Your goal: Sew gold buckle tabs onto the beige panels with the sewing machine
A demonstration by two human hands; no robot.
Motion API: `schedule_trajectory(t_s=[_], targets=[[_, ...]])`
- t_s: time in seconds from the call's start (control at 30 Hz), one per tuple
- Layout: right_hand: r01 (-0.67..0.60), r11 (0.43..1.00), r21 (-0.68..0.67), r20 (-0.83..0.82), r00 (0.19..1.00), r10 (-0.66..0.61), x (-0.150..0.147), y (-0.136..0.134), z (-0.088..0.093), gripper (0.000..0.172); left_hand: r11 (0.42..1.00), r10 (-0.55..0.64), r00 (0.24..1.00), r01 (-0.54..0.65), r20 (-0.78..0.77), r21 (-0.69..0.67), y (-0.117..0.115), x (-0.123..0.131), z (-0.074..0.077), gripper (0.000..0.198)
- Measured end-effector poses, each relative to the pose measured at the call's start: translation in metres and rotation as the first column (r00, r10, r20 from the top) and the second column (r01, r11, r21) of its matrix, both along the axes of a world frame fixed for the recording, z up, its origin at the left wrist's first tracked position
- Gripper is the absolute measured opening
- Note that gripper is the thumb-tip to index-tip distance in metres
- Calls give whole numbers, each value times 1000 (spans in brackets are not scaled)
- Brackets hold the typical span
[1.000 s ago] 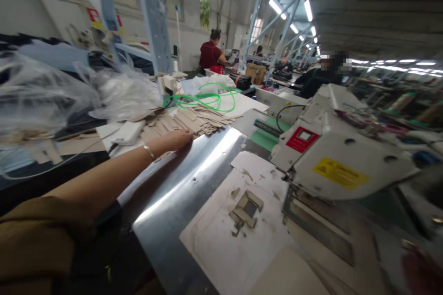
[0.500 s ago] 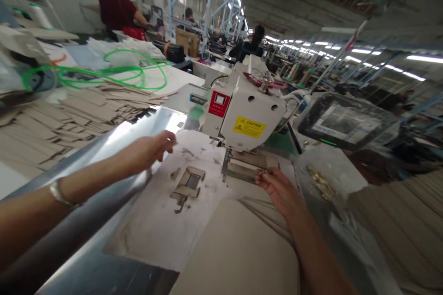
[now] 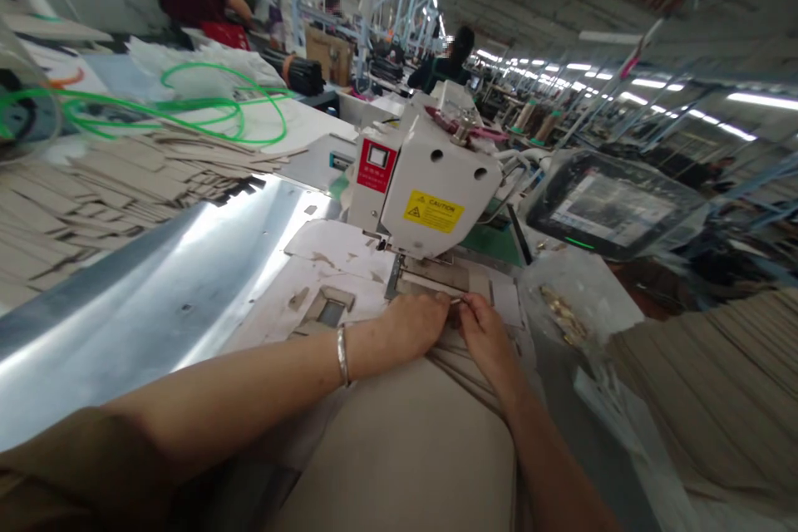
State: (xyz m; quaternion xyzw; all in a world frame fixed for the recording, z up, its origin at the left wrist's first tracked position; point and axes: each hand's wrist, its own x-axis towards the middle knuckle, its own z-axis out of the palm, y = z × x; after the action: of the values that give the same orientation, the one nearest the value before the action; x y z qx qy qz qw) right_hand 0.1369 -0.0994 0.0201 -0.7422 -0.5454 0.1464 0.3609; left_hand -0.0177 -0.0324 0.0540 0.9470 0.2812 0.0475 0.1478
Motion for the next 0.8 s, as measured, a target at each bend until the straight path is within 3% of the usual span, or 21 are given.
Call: schedule_trajectory(t_s=[0.1,0.2,0.33,0.43,0.5,0.57,0.63,0.7,0.8], targets=[[-60,998,-35,208,976,66,-9,-3,5,30,1000,8,1000,-9,26,19,1,3,-3,24],[-101,991,-84,424,897,127,-22,-7,9,45,999,-37,995,38,88,-12,5,5,-8,21],[-133,979,-153,525,828,195,-31,-9,12,50,992,-32,985,52,167,-117,13,13,-16,25],[-113,986,-121,463,873,156,-25,-6,12,44,996,5,971,15,238,-85,15,15,-20,42],[-84,992,-94,379,919,114,-14,-3,12,35,997,-44,961,24,274,75,11,13,-21,39],[-68,994,-87,266,960,89,1,2,11,25,957,-130,958,54,255,285,6,9,-20,34],[-45,994,-104,150,987,60,16,6,11,22,910,-183,958,79,222,407,1,4,-21,38],[-7,990,-138,41,999,13,29,9,11,27,909,-179,964,86,197,409,0,1,-24,43],[10,970,-241,-168,984,-52,42,14,12,35,952,-120,981,69,154,299,5,-1,-34,50]])
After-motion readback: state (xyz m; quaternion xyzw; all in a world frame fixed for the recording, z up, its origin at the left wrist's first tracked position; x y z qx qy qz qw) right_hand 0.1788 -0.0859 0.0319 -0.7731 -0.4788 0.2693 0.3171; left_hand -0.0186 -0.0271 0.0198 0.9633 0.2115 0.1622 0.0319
